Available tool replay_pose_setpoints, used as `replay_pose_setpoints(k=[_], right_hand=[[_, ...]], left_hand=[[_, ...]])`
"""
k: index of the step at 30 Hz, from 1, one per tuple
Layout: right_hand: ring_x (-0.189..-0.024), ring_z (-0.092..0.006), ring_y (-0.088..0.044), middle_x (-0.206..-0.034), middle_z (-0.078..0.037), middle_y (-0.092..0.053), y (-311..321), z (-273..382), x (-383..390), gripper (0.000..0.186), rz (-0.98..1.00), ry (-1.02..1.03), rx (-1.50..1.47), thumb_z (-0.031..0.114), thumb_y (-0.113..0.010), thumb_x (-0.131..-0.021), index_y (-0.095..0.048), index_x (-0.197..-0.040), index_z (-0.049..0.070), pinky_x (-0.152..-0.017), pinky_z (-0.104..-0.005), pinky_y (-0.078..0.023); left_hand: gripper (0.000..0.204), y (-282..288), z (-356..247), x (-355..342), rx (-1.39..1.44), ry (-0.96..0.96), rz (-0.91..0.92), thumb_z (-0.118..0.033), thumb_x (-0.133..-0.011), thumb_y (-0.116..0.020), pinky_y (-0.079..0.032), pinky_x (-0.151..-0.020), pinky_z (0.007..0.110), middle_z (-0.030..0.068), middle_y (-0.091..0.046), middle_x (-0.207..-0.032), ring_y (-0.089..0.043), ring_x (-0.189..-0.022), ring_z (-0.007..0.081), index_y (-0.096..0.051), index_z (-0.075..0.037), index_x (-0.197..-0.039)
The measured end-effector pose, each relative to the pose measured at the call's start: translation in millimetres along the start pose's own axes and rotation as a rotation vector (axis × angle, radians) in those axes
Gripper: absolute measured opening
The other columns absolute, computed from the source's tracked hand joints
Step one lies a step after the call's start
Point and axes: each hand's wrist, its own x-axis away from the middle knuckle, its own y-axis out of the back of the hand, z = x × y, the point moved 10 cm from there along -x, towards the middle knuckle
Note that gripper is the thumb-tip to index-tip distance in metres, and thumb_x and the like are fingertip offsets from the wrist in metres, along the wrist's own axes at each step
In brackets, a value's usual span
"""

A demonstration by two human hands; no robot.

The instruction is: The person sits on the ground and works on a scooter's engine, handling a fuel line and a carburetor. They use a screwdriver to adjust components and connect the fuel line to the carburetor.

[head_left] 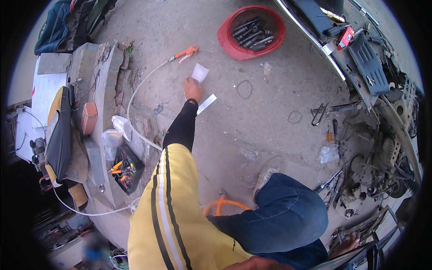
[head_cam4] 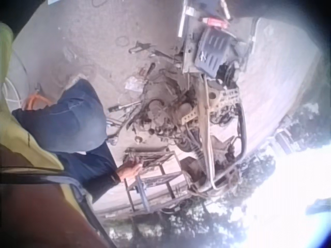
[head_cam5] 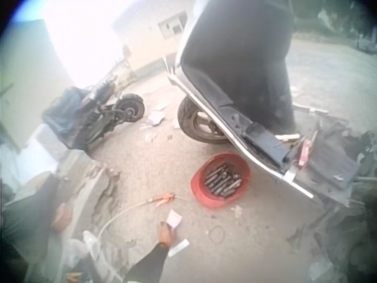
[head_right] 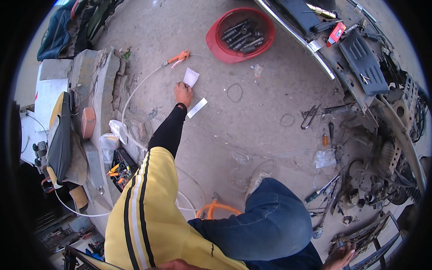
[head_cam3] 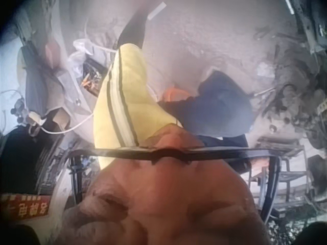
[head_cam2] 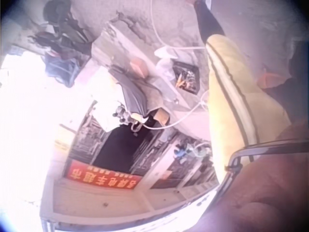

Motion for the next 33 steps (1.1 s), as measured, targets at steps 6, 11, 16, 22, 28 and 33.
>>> replay_pose_setpoints(k=[6,11,16,22,28,33], right_hand=[[-0.090,-0.0153,-0.051,-0.122,-0.013,-0.065,-10.5,4.5,8.4,0.053,0.147,0.043,0.044,0.039,-0.042,-0.112,-0.053,-0.143,-0.003,-0.081,-0.0273,-0.043],[-0.075,-0.0091,-0.047,-0.105,-0.008,-0.065,-62.4,27.1,33.0,0.053,0.236,-0.052,-0.140,0.038,-0.050,-0.110,-0.051,-0.142,-0.004,-0.069,-0.0231,-0.039],[-0.072,-0.0079,-0.044,-0.101,-0.008,-0.065,-92.3,45.8,45.3,0.051,0.329,-0.022,-0.076,0.037,-0.048,-0.111,-0.052,-0.141,-0.004,-0.064,-0.0206,-0.036],[-0.070,-0.0058,-0.045,-0.103,-0.004,-0.066,-89.0,42.8,51.7,0.052,0.340,-0.023,-0.024,0.040,-0.047,-0.110,-0.054,-0.142,0.000,-0.058,-0.0205,-0.029],[-0.073,-0.0083,-0.045,-0.107,-0.006,-0.066,-82.4,35.9,50.6,0.050,0.364,-0.039,-0.065,0.038,-0.048,-0.110,-0.054,-0.142,0.000,-0.066,-0.0222,-0.037],[-0.074,-0.0082,-0.047,-0.107,-0.006,-0.066,-95.2,39.4,53.7,0.050,0.428,-0.012,-0.086,0.039,-0.049,-0.110,-0.055,-0.141,0.001,-0.068,-0.0221,-0.040]], left_hand=[[0.028,-36.4,-14.1,33.1,1.269,0.847,0.335,-0.012,-0.099,-0.053,-0.062,-0.075,0.041,0.0172,-0.061,-0.112,-0.071,-0.090,0.0276,-0.048,0.006,-0.121],[0.038,8.4,-100.8,60.2,1.476,0.862,0.521,-0.009,-0.098,-0.056,-0.063,-0.080,0.041,0.0192,-0.062,-0.116,-0.071,-0.099,0.0310,-0.045,0.008,-0.131],[0.040,19.3,-132.0,87.9,1.674,0.882,0.539,-0.013,-0.100,-0.057,-0.058,-0.094,0.047,0.0205,-0.060,-0.123,-0.067,-0.110,0.0312,-0.044,0.006,-0.134],[0.046,78.3,-82.7,107.4,0.454,0.260,0.521,-0.018,-0.090,-0.071,-0.041,-0.108,0.057,0.0239,-0.054,-0.136,-0.050,-0.131,0.0407,-0.055,-0.003,-0.130],[0.021,230.1,39.1,109.1,-0.696,-0.093,0.348,-0.021,-0.092,-0.060,-0.012,-0.113,0.079,0.0181,-0.037,-0.159,-0.019,-0.151,0.0506,-0.067,-0.007,-0.106],[0.023,334.5,215.0,131.5,-0.941,0.428,0.376,-0.027,-0.100,-0.054,-0.037,-0.102,0.077,0.0162,-0.026,-0.164,-0.041,-0.139,0.0525,-0.069,-0.013,-0.112]])
